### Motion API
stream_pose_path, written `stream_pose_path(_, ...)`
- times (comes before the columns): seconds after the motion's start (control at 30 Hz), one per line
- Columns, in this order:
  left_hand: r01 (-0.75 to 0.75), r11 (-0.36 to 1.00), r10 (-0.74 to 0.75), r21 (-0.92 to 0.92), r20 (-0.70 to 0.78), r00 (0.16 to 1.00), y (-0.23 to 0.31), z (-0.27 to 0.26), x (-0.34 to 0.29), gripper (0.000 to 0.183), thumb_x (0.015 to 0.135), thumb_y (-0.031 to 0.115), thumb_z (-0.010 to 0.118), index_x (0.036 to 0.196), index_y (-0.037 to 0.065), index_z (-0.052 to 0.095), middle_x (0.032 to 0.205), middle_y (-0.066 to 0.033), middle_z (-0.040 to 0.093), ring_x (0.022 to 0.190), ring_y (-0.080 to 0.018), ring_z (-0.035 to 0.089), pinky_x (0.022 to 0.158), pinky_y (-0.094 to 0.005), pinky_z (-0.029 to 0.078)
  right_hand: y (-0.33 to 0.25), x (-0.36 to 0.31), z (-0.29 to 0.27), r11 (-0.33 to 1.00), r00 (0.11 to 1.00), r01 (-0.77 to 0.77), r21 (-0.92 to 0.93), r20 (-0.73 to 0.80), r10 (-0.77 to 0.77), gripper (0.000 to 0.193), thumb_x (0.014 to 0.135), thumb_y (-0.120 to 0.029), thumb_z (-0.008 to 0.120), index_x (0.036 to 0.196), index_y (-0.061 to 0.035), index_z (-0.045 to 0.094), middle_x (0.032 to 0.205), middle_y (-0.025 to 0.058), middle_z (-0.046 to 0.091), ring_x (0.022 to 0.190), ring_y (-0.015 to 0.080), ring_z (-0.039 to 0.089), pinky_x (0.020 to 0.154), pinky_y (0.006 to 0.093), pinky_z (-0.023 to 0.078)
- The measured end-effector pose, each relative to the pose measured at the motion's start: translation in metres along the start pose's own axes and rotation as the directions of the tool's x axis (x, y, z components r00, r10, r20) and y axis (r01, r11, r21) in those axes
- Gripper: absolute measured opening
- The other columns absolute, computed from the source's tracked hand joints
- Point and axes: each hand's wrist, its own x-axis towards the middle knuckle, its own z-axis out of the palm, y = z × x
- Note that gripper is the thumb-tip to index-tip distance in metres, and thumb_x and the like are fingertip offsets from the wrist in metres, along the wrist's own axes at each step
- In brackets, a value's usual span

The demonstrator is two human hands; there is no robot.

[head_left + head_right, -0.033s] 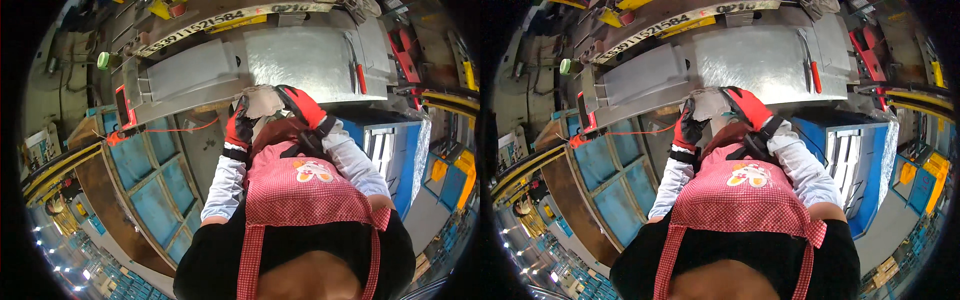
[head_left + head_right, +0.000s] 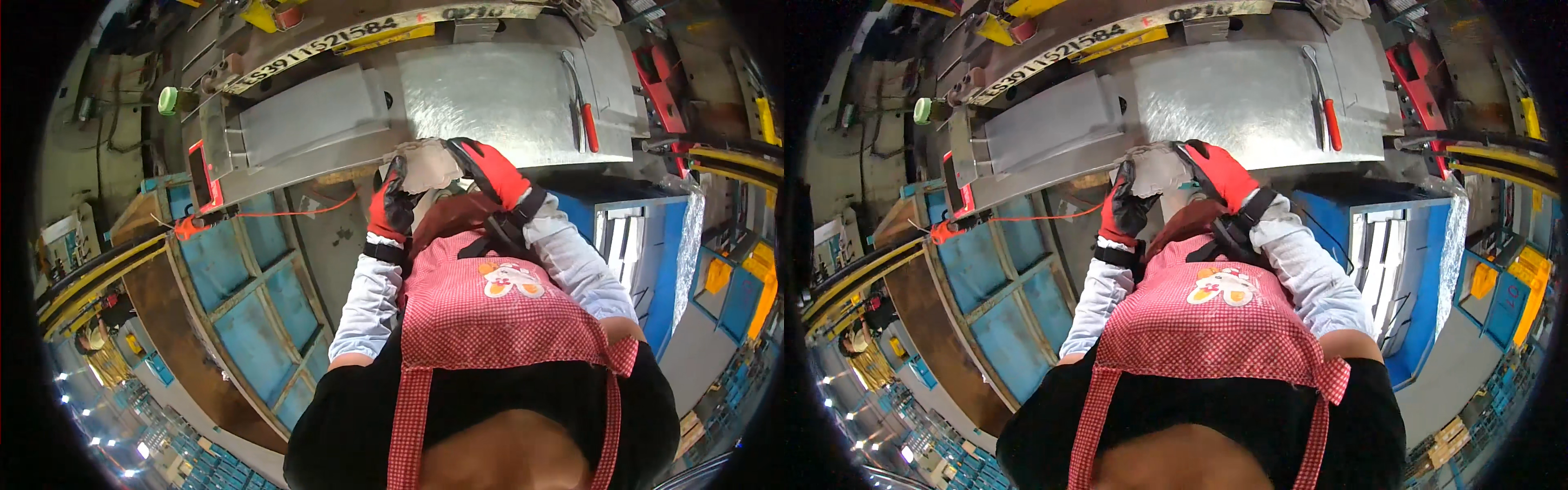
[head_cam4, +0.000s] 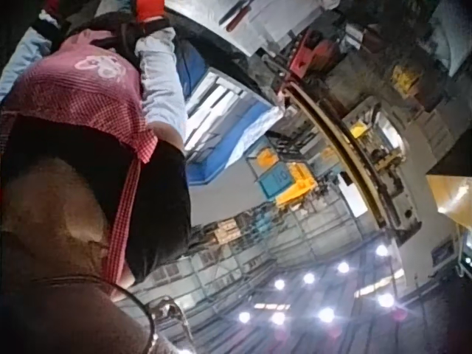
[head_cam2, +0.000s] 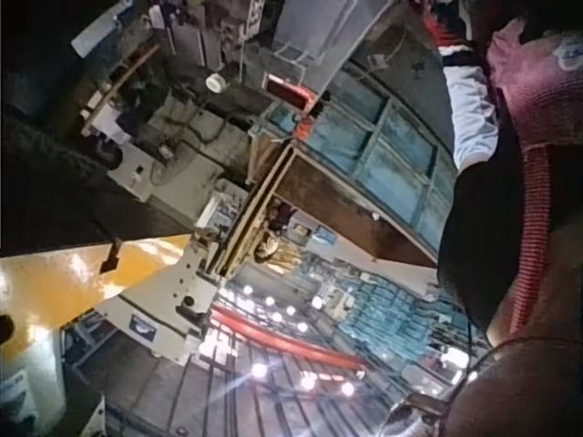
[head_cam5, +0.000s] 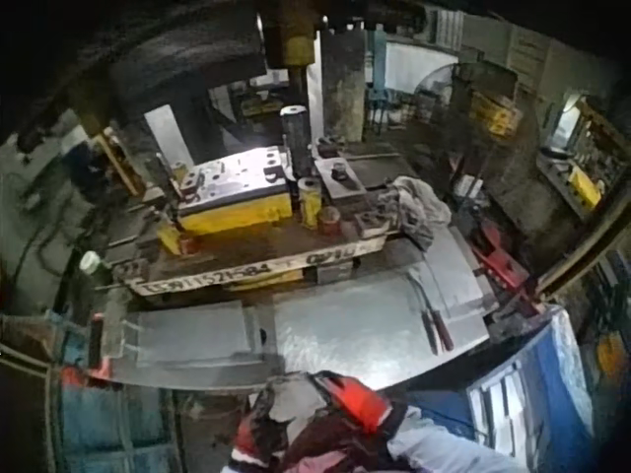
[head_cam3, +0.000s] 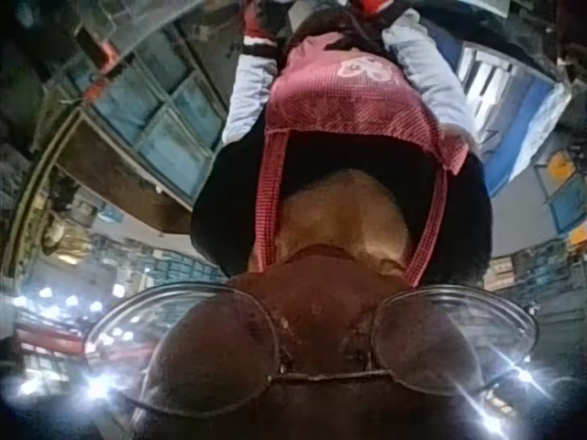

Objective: Placing metal sheets into a press machine and sorting the finished parts into organized bins.

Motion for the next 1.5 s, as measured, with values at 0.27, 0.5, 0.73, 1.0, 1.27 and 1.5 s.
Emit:
stream_pose_path(0.27, 0.084, 0.995, -0.083, -0.052, 0.022, 0.996, 0.019, -0.018, -0.009, 0.041, 0.089, 0.030, 0.045, 0.127, 0.015, 0.042, 0.128, -0.0052, 0.045, 0.114, -0.0233, 0.046, 0.091, -0.0430, 0.041, -0.009, -0.005, 0.026, 0.947, 0.960, 0.228, -0.227, -0.109, -0.257, 0.050, 0.074, -0.010, 0.052, 0.124, -0.0073, 0.042, 0.108, 0.0206, 0.051, 0.096, 0.0373, 0.051, 0.083, 0.0397, 0.043)
stream_pose_path(0.5, 0.070, 0.978, -0.069, -0.195, 0.009, 0.998, 0.016, -0.035, -0.018, 0.044, 0.089, 0.037, 0.045, 0.125, 0.014, 0.044, 0.127, -0.0052, 0.046, 0.116, -0.0241, 0.044, 0.096, -0.0449, 0.038, -0.043, -0.031, -0.004, 0.976, 0.988, 0.137, -0.171, -0.047, -0.147, 0.055, 0.073, -0.016, 0.056, 0.125, -0.0061, 0.042, 0.111, 0.0178, 0.053, 0.097, 0.0325, 0.053, 0.084, 0.0350, 0.042)
stream_pose_path(0.73, 0.113, 0.973, -0.107, -0.202, 0.043, 0.993, 0.017, -0.045, -0.011, 0.048, 0.087, 0.037, 0.049, 0.128, 0.012, 0.040, 0.128, -0.0068, 0.044, 0.118, -0.0240, 0.043, 0.098, -0.0427, 0.036, -0.031, -0.012, 0.036, 0.979, 0.980, 0.198, 0.053, 0.002, -0.198, 0.068, 0.071, -0.022, 0.067, 0.130, -0.0075, 0.036, 0.122, 0.0189, 0.045, 0.105, 0.0328, 0.049, 0.085, 0.0357, 0.042)
stream_pose_path(1.0, 0.181, 0.962, -0.138, -0.206, 0.205, 0.969, 0.030, -0.022, -0.008, 0.055, 0.085, 0.040, 0.052, 0.129, 0.012, 0.037, 0.131, -0.0066, 0.041, 0.119, -0.0240, 0.040, 0.100, -0.0424, 0.033, -0.030, 0.004, 0.079, 0.481, 0.814, -0.435, 0.761, 0.104, 0.571, 0.060, 0.076, -0.036, 0.066, 0.120, -0.0026, 0.042, 0.111, 0.0127, 0.051, 0.104, 0.0210, 0.049, 0.085, 0.0300, 0.042)
stream_pose_path(1.27, 0.102, 0.994, -0.104, 0.038, 0.068, 0.992, 0.041, -0.027, -0.049, 0.048, 0.089, 0.038, 0.045, 0.128, 0.010, 0.039, 0.123, -0.0101, 0.049, 0.112, -0.0225, 0.048, 0.094, -0.0409, 0.040, -0.057, -0.018, 0.069, 0.666, 0.827, -0.412, 0.622, -0.051, 0.560, 0.072, 0.069, -0.037, 0.072, 0.118, 0.0030, 0.039, 0.114, 0.0188, 0.051, 0.107, 0.0266, 0.049, 0.090, 0.0341, 0.039)
stream_pose_path(1.5, -0.082, 0.841, 0.114, 0.534, -0.027, 0.993, 0.060, 0.003, -0.080, 0.042, 0.091, 0.029, 0.042, 0.123, 0.001, 0.042, 0.121, -0.0112, 0.047, 0.106, -0.0246, 0.049, 0.088, -0.0383, 0.040, -0.068, -0.050, 0.059, 0.732, 0.914, -0.260, 0.629, -0.083, 0.396, 0.089, 0.065, -0.047, 0.070, 0.126, 0.0049, 0.031, 0.117, 0.0243, 0.048, 0.110, 0.0326, 0.048, 0.092, 0.0351, 0.038)
